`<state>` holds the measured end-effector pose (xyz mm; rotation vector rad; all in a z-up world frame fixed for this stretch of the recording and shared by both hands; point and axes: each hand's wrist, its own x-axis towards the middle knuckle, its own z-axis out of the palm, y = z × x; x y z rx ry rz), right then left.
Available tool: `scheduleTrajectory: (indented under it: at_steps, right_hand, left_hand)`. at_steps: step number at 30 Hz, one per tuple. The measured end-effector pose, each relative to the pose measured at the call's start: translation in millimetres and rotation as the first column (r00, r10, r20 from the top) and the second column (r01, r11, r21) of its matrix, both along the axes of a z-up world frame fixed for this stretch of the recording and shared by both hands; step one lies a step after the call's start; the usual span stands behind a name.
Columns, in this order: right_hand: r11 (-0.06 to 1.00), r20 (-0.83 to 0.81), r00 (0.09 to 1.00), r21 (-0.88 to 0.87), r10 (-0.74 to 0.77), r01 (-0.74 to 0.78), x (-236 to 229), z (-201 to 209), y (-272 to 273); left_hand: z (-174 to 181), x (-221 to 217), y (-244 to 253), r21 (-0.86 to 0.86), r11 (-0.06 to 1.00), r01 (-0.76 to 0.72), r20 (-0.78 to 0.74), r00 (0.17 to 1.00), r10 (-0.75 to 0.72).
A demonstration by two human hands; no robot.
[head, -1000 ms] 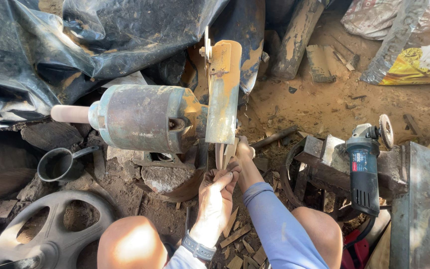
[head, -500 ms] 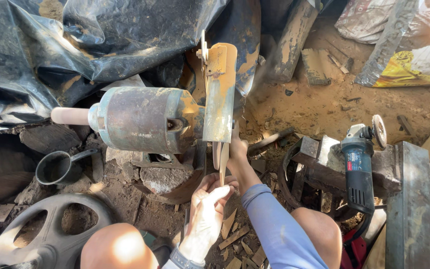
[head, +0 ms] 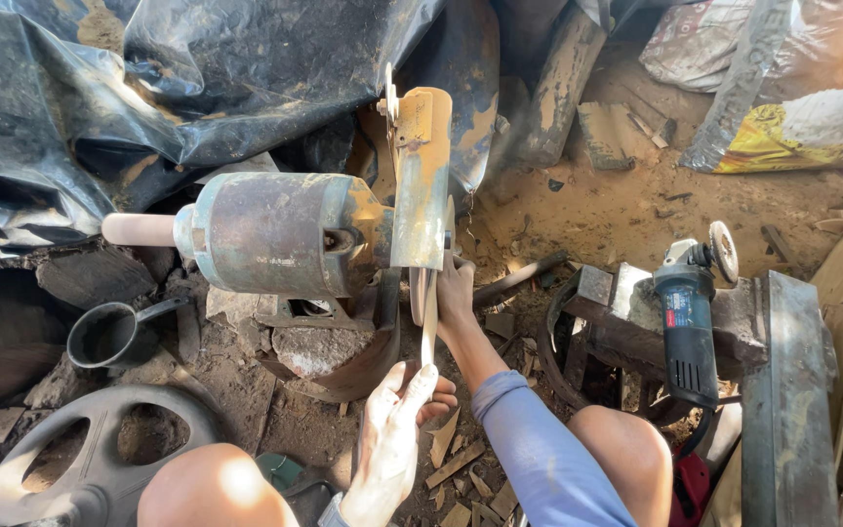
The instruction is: The person shapes a curved wooden piece using a belt sander, holding it with both hands and moving it along the belt. They then switch to a handheld angle grinder to smooth the surface of the same piece.
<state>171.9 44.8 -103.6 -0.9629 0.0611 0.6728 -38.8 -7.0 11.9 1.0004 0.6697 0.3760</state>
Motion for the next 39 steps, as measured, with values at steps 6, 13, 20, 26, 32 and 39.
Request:
scheduleTrajectory:
  at_steps: [6, 13, 20, 26, 32, 39]
  right_hand:
    - [0.996, 0.216, 0.976, -0.086, -0.017, 0.036, 4.2, -23.0, -7.4]
    - [0.99, 0.084, 0.996, 0.138, 0.02, -0.032, 3.2, 25.0, -82.9]
    - [0.974, 0.443, 0.895, -0.223, 0.055, 0.05, -46.5, 70.7, -87.7]
    - [0.97, 0.199, 0.952, -0.118, 0.234, -0.214, -24.4, 77.3, -67.2]
    - [0.974, 0.208, 0.952, -0.069, 0.224, -0.215, -4.3, 55.1, -39.4]
    - [0.976, 0.261, 0.943, 0.003, 0.208, -0.216, 14.0, 28.9, -29.1]
  left_hand:
    - [1.0, -14.7, -9.7, 0.009, 0.996, 0.093, -0.075, 0.993, -0.092]
    - [4.6, -29.8, -19.5, 0.383, 0.786, 0.484, -0.447, 0.842, -0.301]
    - [-23.8, 5.7, -36.1, 0.435, 0.757, 0.487, -0.556, 0.807, -0.2]
    - [-66.0, 23.2, -15.5, 0.814, 0.58, -0.009, -0.06, 0.993, 0.099]
    - [-52.5, 41.2, 10.3, 0.29, 0.955, 0.062, -0.192, 0.981, -0.006]
    - [-44.6, 50.4, 19.2, 0.364, 0.931, 0.019, -0.074, 0.997, 0.008]
